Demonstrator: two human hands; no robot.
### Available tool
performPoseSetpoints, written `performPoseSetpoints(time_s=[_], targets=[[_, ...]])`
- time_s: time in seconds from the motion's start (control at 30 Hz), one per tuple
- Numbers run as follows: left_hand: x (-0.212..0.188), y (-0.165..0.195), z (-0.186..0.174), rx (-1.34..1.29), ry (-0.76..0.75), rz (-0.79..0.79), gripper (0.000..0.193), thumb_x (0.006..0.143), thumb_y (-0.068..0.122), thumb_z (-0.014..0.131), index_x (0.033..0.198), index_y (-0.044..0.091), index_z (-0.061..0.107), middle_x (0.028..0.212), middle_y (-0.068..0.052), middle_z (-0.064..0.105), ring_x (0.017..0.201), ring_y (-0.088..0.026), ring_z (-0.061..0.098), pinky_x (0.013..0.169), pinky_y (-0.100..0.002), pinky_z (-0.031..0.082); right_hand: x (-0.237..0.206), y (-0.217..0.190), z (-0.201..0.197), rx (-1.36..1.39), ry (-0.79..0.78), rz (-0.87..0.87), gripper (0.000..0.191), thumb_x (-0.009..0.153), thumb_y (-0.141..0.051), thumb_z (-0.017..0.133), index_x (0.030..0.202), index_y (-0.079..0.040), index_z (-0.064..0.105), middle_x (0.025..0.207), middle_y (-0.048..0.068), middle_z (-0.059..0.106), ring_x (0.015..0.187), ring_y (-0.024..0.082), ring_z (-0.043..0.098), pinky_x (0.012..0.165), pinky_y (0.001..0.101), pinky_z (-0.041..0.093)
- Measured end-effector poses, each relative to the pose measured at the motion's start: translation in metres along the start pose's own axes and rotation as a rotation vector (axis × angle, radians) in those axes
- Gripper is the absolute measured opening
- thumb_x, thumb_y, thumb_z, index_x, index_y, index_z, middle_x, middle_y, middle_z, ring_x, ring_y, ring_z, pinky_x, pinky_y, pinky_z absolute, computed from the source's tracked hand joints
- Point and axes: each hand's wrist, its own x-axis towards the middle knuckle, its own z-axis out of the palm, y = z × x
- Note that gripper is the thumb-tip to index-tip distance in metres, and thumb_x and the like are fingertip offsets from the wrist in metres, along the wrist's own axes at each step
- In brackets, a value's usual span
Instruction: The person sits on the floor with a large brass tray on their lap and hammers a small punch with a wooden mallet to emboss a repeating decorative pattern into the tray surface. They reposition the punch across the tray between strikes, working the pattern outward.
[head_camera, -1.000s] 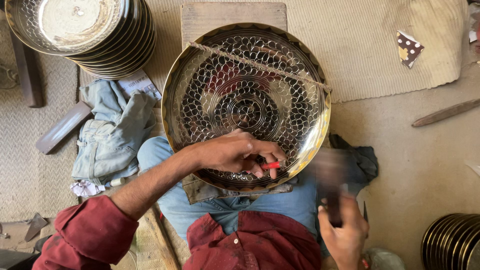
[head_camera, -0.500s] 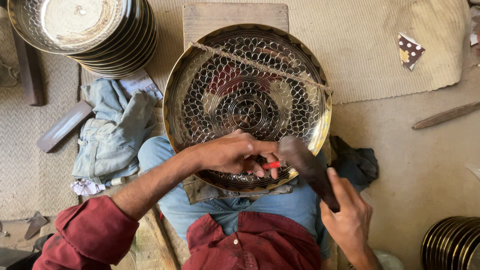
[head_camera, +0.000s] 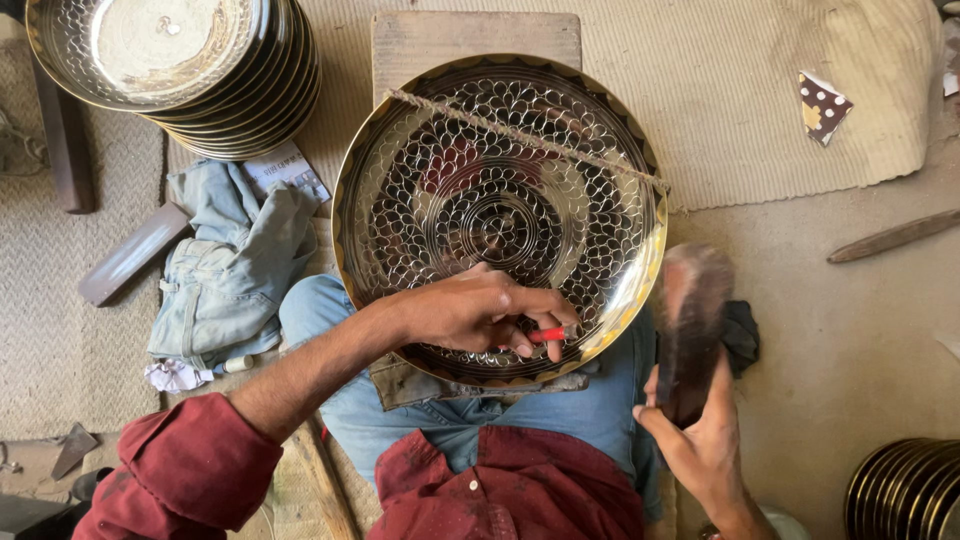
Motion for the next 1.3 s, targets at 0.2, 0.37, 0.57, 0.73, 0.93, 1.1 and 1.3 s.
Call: performPoseSetpoints(time_s=[0.2, 0.37, 0.57, 0.73, 0.93, 1.1, 1.3], targets=[[0.002, -0.002, 0.003, 0.039, 0.008, 0.056, 0.057, 0.088, -0.012, 0.062, 0.141, 0.008, 0.057, 0.122, -0.006, 0.077, 0.098, -0.012, 0.076, 0.075, -0.025, 0.065, -0.003, 0.005, 0.001, 0.078, 0.032, 0.086, 0.079, 0.068, 0.006, 0.076, 0.139, -0.009, 0.046, 0.089, 0.007, 0.064, 0.075, 0.024, 0.063, 0.070, 0.0369, 0.054], [0.002, -0.003, 0.002, 0.102, 0.015, 0.046, 0.058, 0.086, -0.013, 0.062, 0.140, 0.008, 0.057, 0.126, -0.007, 0.075, 0.098, -0.014, 0.077, 0.075, -0.028, 0.064, -0.005, 0.011, -0.001, -0.230, 0.046, -0.076, 0.080, 0.068, 0.005, 0.075, 0.142, -0.009, 0.048, 0.087, 0.007, 0.064, 0.075, 0.025, 0.062, 0.070, 0.0377, 0.053], [0.001, -0.001, 0.000, 0.071, -0.009, 0.024, 0.064, 0.080, -0.018, 0.058, 0.140, 0.006, 0.056, 0.126, -0.009, 0.075, 0.098, -0.016, 0.078, 0.078, -0.030, 0.064, -0.011, 0.021, -0.003, -0.326, 0.035, -0.080, 0.072, 0.068, 0.004, 0.076, 0.135, -0.010, 0.052, 0.088, 0.007, 0.067, 0.074, 0.025, 0.065, 0.069, 0.0376, 0.053], [0.000, 0.001, 0.000, 0.093, -0.013, 0.033, 0.056, 0.084, -0.014, 0.062, 0.136, 0.006, 0.058, 0.123, -0.009, 0.077, 0.097, -0.017, 0.078, 0.075, -0.029, 0.061, -0.015, 0.027, -0.002, -0.571, 0.070, -0.180, 0.075, 0.070, 0.005, 0.074, 0.140, -0.011, 0.053, 0.093, 0.009, 0.068, 0.078, 0.028, 0.066, 0.070, 0.0404, 0.053], [0.001, 0.001, 0.001, 0.134, -0.023, -0.074, 0.051, 0.087, -0.006, 0.066, 0.136, 0.008, 0.058, 0.121, -0.007, 0.078, 0.094, -0.018, 0.079, 0.073, -0.032, 0.058, -0.018, 0.025, 0.001, -0.610, 0.074, -0.109, 0.082, 0.069, 0.002, 0.075, 0.147, -0.008, 0.049, 0.093, 0.013, 0.070, 0.078, 0.029, 0.069, 0.069, 0.0406, 0.056], [0.001, -0.002, 0.001, 0.066, 0.010, 0.109, 0.059, 0.085, -0.013, 0.062, 0.140, 0.008, 0.057, 0.128, -0.009, 0.075, 0.107, -0.019, 0.076, 0.076, -0.032, 0.063, -0.017, 0.024, 0.002, -0.575, 0.149, -0.243, 0.077, 0.073, -0.005, 0.077, 0.145, -0.002, 0.049, 0.121, 0.024, 0.068, 0.100, 0.036, 0.071, 0.082, 0.0409, 0.058], [0.001, -0.001, 0.002, 0.155, 0.003, 0.091, 0.056, 0.084, -0.010, 0.069, 0.137, 0.006, 0.059, 0.120, -0.007, 0.079, 0.097, -0.017, 0.077, 0.066, -0.033, 0.057, -0.024, 0.044, 0.008, -0.456, 0.162, -0.063, 0.079, 0.072, -0.005, 0.077, 0.146, 0.000, 0.050, 0.107, 0.022, 0.071, 0.091, 0.037, 0.073, 0.078, 0.0432, 0.057]])
